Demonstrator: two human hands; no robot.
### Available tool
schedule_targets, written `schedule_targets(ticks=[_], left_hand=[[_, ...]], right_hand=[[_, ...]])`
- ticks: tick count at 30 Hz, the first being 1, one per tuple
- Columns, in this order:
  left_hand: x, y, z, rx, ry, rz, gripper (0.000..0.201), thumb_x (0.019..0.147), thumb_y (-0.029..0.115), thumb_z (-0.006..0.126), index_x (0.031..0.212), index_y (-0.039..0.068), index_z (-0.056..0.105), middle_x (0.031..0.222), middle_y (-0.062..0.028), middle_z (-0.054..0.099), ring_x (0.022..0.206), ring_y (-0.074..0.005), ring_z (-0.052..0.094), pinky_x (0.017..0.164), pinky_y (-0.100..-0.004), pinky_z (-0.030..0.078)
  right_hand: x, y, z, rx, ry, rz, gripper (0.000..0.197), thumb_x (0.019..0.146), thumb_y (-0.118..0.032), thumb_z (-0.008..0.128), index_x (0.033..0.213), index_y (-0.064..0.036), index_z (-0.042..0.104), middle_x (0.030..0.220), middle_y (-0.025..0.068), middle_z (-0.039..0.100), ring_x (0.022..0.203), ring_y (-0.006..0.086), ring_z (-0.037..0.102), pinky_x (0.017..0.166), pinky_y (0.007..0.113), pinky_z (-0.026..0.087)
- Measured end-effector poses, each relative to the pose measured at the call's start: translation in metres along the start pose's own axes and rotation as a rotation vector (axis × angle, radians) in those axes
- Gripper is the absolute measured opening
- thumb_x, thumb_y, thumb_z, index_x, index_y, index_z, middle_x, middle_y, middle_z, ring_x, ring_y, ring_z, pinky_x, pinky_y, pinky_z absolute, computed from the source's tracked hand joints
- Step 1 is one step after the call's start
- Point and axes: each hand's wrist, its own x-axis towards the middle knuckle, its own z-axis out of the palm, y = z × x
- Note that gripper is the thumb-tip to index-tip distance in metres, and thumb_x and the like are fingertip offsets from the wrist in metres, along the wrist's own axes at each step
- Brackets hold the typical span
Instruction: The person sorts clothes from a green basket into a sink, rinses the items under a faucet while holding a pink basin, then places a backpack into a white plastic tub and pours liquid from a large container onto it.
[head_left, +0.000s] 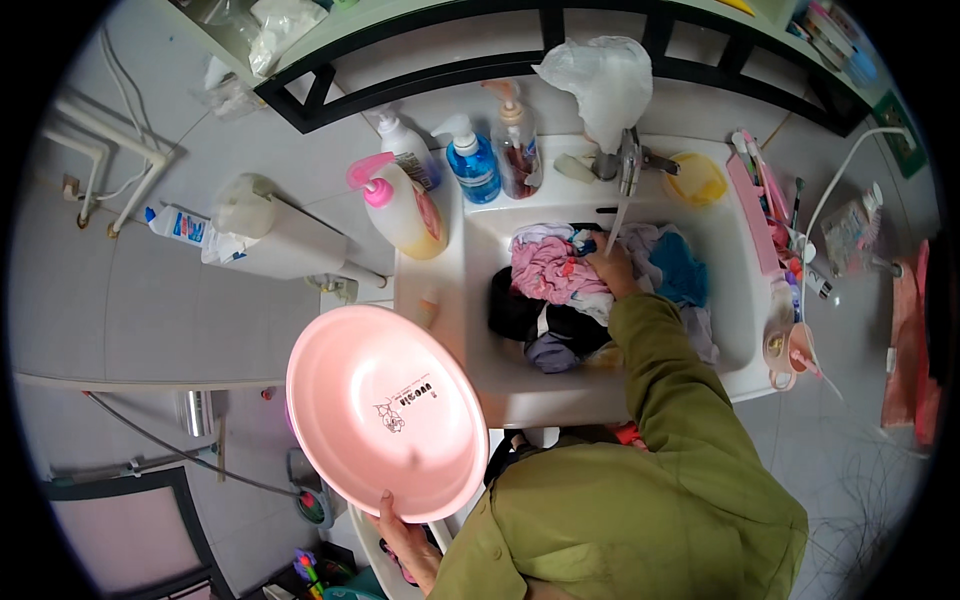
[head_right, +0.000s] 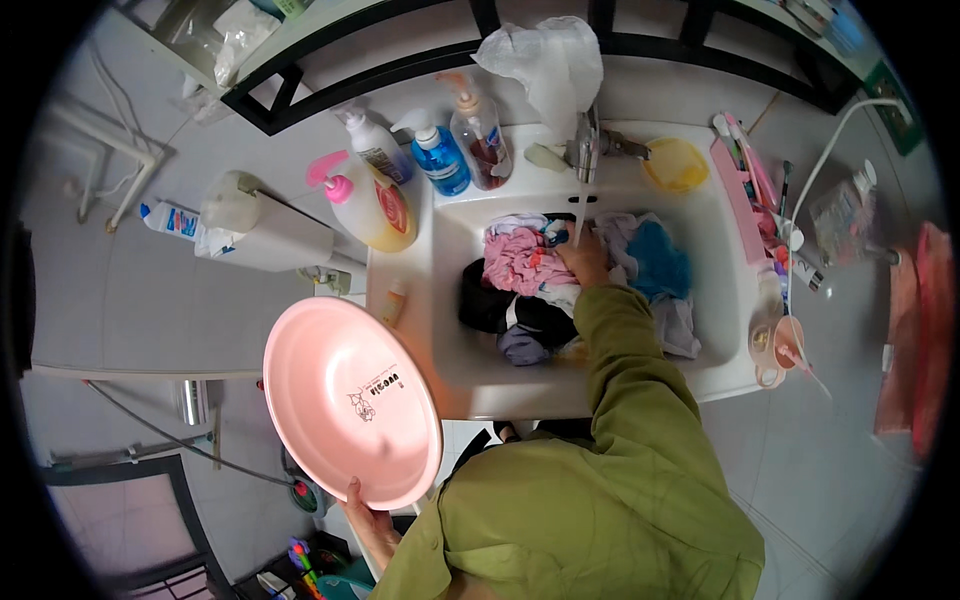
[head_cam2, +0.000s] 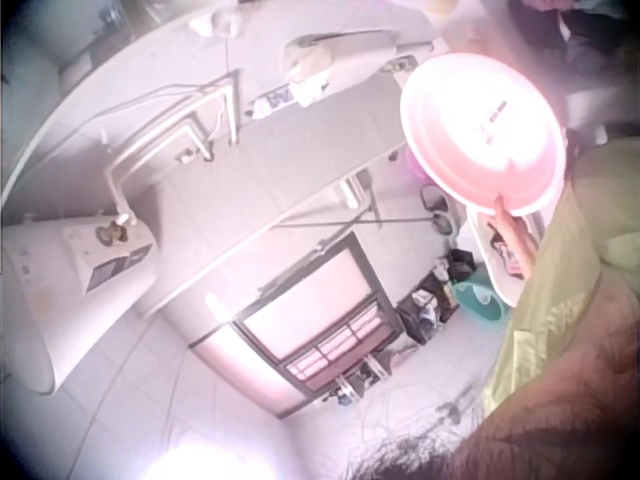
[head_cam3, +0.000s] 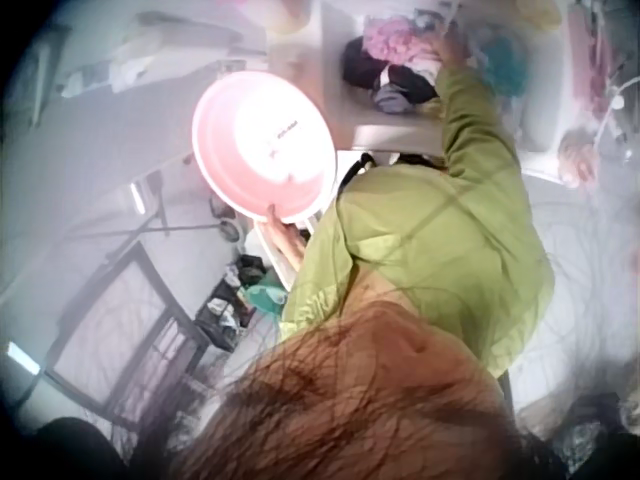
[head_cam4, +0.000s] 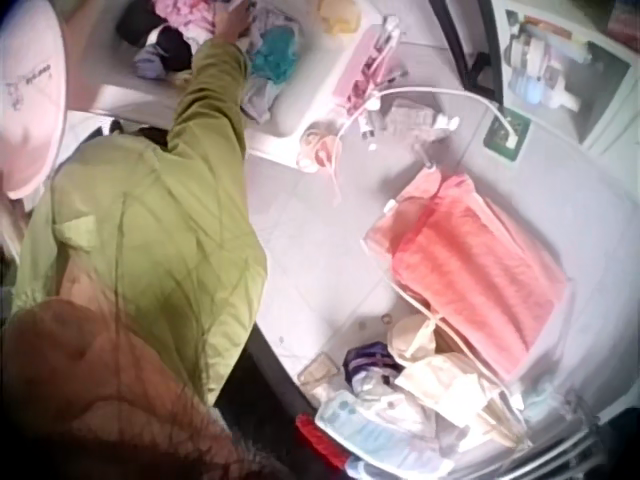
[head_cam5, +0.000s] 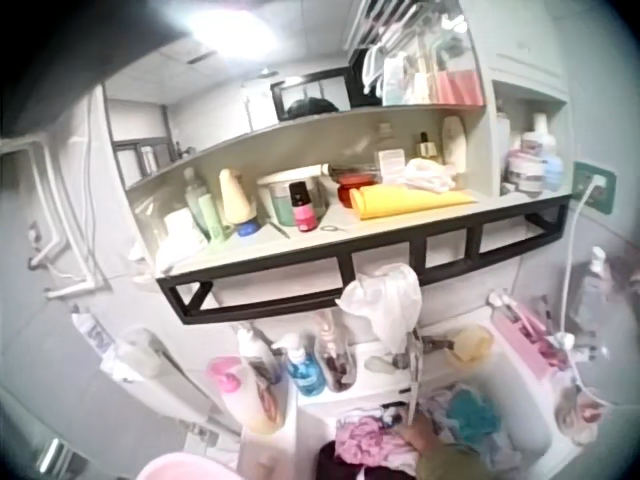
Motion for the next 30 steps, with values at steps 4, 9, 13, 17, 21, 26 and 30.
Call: schedule_targets(ticks=[4,9,13,17,21,26,30], left_hand=[[-0.001,0.001,-0.019,0.030,-0.088,0.004,0.061,0.071,0.004,0.052,0.126,0.003,0.026,0.118,-0.0152,0.039,0.107,-0.0259,0.042,0.088,-0.0399,0.038],[0.008,0.014,-0.029,0.064,-0.224,0.057,0.062,0.065,0.004,0.051,0.123,0.001,0.029,0.115,-0.0149,0.042,0.105,-0.0254,0.043,0.089,-0.0368,0.038],[0.012,0.027,-0.024,0.138,-0.364,-0.001,0.059,0.065,0.002,0.050,0.120,0.000,0.031,0.115,-0.0155,0.042,0.104,-0.0235,0.044,0.089,-0.0350,0.038],[0.019,0.024,0.005,0.190,-0.591,-0.033,0.055,0.068,0.000,0.051,0.119,-0.001,0.033,0.113,-0.0143,0.044,0.102,-0.0207,0.046,0.087,-0.0317,0.037],[-0.006,0.008,0.052,0.321,-0.923,-0.065,0.055,0.068,-0.001,0.055,0.118,-0.001,0.033,0.112,-0.0119,0.045,0.102,-0.0188,0.045,0.088,-0.0301,0.035],[-0.059,-0.051,0.086,0.473,-1.289,-0.094,0.057,0.070,0.005,0.057,0.121,0.000,0.032,0.114,-0.0130,0.044,0.102,-0.0187,0.045,0.087,-0.0291,0.036],[-0.090,-0.101,0.098,0.616,-1.527,0.039,0.058,0.072,0.013,0.063,0.123,0.004,0.036,0.118,-0.0140,0.044,0.106,-0.0217,0.043,0.090,-0.0302,0.033]], right_hand=[[-0.042,-0.016,-0.015,0.037,0.092,0.046,0.052,0.070,-0.034,0.059,0.114,-0.0086,0.045,0.112,0.0151,0.048,0.104,0.0326,0.045,0.085,0.042,0.037],[-0.097,-0.001,-0.013,0.156,0.299,-0.074,0.045,0.079,-0.031,0.052,0.113,-0.0030,0.045,0.114,0.0181,0.047,0.107,0.0324,0.043,0.088,0.036,0.036],[-0.157,-0.017,-0.050,0.648,0.007,0.173,0.037,0.082,-0.026,0.050,0.109,-0.0008,0.049,0.105,0.0135,0.055,0.096,0.0221,0.053,0.082,0.032,0.039],[-0.236,-0.035,-0.103,1.135,-0.037,0.156,0.052,0.086,-0.045,0.036,0.116,-0.0035,0.046,0.106,0.0061,0.055,0.094,0.0136,0.052,0.076,0.028,0.041],[-0.335,-0.033,-0.162,1.190,0.086,0.243,0.060,0.082,-0.050,0.043,0.116,-0.0009,0.043,0.109,0.0067,0.052,0.096,0.0140,0.050,0.082,0.027,0.039],[-0.431,0.013,-0.168,1.022,0.482,0.622,0.045,0.072,-0.013,0.059,0.111,0.0033,0.044,0.096,0.0097,0.056,0.082,0.0153,0.055,0.075,0.027,0.044],[-0.521,0.070,-0.138,1.221,0.747,0.919,0.043,0.070,-0.009,0.054,0.110,0.0047,0.043,0.099,0.0130,0.054,0.089,0.0198,0.053,0.075,0.032,0.044]])
